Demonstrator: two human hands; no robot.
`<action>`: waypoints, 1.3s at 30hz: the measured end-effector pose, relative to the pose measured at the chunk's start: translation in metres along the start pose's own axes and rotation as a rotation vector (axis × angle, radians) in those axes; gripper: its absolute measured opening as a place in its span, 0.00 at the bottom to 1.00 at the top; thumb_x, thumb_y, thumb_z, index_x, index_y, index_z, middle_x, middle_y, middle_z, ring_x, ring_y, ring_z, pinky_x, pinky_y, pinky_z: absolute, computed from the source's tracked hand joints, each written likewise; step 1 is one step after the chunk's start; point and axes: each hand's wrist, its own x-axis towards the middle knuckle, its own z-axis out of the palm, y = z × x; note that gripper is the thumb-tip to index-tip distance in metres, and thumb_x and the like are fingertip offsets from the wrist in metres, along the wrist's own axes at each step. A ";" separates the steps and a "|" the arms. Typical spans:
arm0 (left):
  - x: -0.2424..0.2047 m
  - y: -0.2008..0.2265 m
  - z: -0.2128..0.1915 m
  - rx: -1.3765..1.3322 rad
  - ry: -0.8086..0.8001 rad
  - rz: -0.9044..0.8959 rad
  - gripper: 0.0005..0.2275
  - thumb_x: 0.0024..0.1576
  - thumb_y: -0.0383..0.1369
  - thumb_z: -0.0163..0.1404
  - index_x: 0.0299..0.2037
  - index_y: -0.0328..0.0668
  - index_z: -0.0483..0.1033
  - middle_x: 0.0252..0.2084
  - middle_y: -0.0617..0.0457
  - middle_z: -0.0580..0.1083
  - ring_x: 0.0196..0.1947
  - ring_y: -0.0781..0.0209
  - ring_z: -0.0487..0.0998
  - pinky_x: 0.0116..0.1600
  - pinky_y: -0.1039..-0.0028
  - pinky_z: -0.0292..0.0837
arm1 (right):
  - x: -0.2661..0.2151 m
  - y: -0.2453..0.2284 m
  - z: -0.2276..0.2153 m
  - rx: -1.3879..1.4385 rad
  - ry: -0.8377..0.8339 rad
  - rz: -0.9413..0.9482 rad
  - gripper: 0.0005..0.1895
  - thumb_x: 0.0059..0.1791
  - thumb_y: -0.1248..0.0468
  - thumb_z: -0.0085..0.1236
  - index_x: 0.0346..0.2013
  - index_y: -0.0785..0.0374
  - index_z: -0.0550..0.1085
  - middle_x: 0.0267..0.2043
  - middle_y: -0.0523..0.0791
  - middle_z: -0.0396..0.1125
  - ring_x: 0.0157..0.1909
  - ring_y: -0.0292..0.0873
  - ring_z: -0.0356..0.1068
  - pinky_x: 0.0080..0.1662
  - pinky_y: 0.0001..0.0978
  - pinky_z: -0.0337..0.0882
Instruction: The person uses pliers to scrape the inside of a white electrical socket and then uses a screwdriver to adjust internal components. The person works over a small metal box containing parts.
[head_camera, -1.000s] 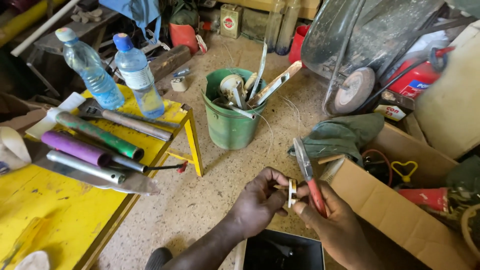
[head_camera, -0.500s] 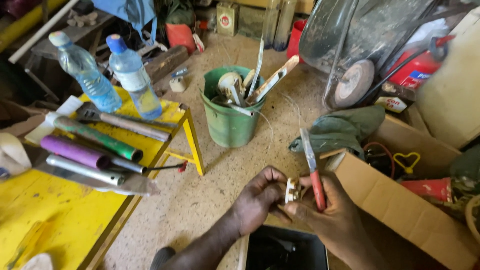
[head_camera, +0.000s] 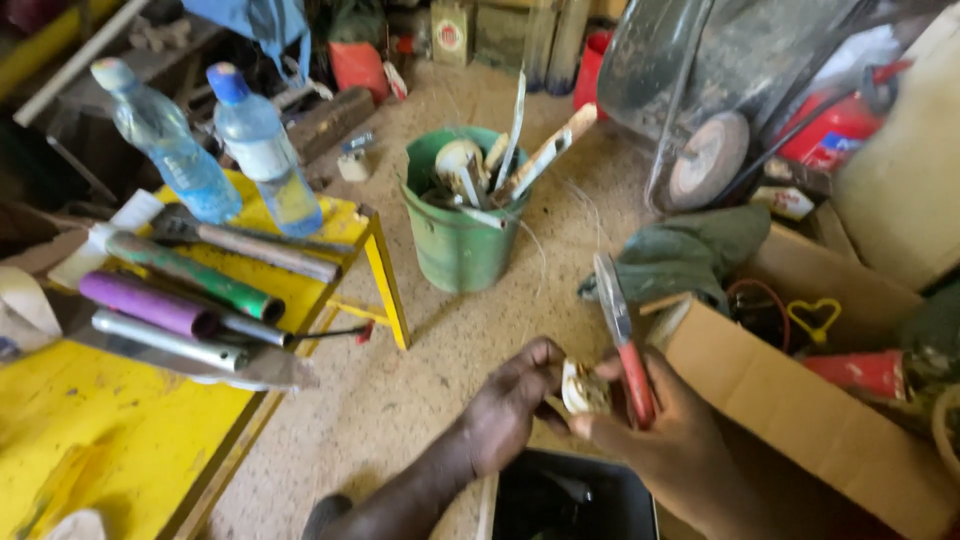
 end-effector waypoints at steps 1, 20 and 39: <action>-0.003 0.007 0.003 0.041 -0.013 -0.044 0.07 0.65 0.38 0.41 0.44 0.46 0.68 0.41 0.53 0.71 0.38 0.59 0.75 0.36 0.72 0.78 | -0.002 0.001 -0.003 0.045 -0.027 0.066 0.23 0.40 0.68 0.79 0.48 0.61 0.80 0.26 0.45 0.60 0.28 0.42 0.60 0.34 0.33 0.63; -0.003 0.011 0.007 -0.140 -0.071 0.012 0.10 0.72 0.32 0.44 0.43 0.37 0.76 0.31 0.47 0.78 0.27 0.60 0.78 0.34 0.74 0.76 | 0.036 0.055 -0.026 0.841 -0.326 0.093 0.27 0.47 0.55 0.58 0.62 0.52 0.69 0.31 0.55 0.65 0.19 0.45 0.62 0.12 0.25 0.53; -0.017 0.008 0.008 0.050 -0.084 -0.081 0.04 0.67 0.28 0.52 0.41 0.40 0.79 0.36 0.52 0.80 0.30 0.69 0.77 0.38 0.78 0.75 | 0.022 0.041 -0.038 1.176 -0.532 -0.052 0.32 0.51 0.58 0.67 0.65 0.69 0.69 0.53 0.59 0.70 0.35 0.46 0.66 0.33 0.32 0.68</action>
